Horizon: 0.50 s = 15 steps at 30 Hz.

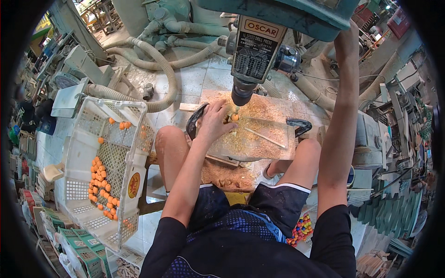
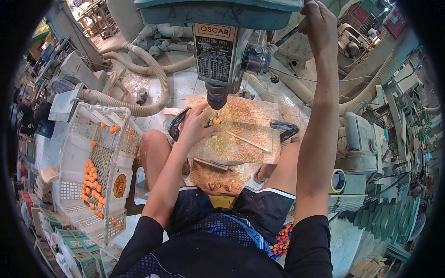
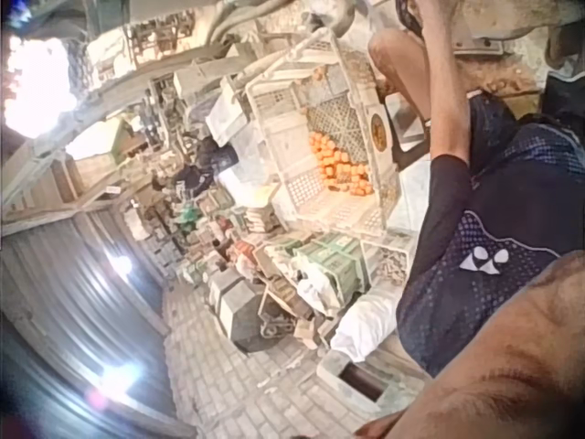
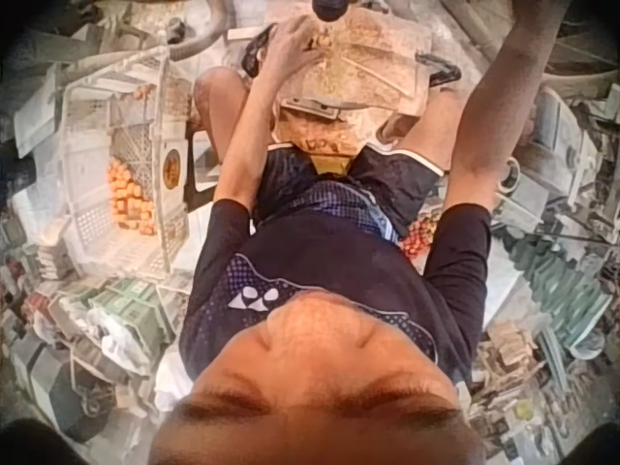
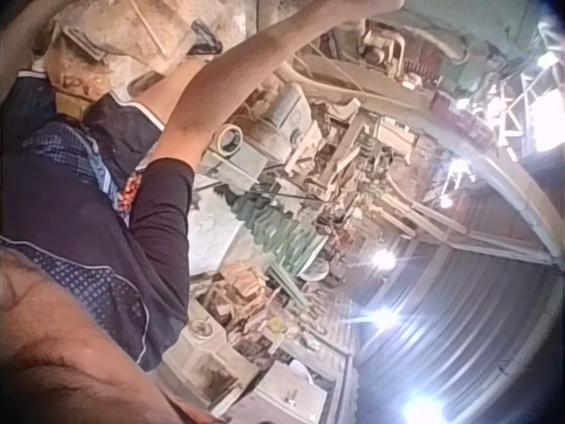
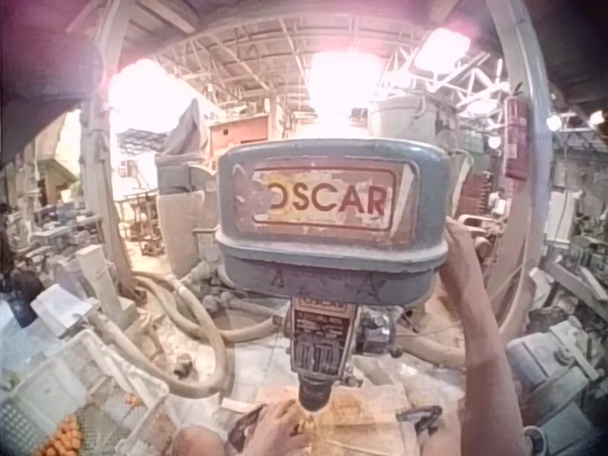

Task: Drill a hole into small wooden spheres using a drill press while holding them in a jig.

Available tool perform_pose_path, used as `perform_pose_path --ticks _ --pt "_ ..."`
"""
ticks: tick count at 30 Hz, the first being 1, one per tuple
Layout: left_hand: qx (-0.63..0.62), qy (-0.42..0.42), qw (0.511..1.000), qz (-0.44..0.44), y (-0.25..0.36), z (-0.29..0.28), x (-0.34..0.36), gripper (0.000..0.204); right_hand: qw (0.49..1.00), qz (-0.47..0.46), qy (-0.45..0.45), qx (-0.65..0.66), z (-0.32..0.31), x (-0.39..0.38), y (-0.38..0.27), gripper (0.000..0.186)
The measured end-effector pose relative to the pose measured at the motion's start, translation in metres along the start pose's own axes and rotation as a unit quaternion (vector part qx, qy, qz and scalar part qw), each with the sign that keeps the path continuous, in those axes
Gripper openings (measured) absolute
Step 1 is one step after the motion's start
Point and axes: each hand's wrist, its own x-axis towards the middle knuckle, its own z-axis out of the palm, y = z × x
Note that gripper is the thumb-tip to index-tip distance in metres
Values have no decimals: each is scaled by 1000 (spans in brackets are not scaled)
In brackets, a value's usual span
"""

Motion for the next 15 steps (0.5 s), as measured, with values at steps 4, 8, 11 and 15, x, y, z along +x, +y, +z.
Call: perform_pose_path --ticks 4,8,11,15 --pt "-38 -10 999 12 -14 15 2 65 1000 23 5 -3 -1 -1 -3 25" --pt "-65 10 998 7 -19 20 1 60 999 34 13 -4 0 0 -3 25" --pt "-53 18 998 9 -17 21 1 59 1000 0 12 -28 1 0 5 25" --pt "-64 17 998 -7 -15 21 1 58 988 -97 7 -118 -3 4 23 25"
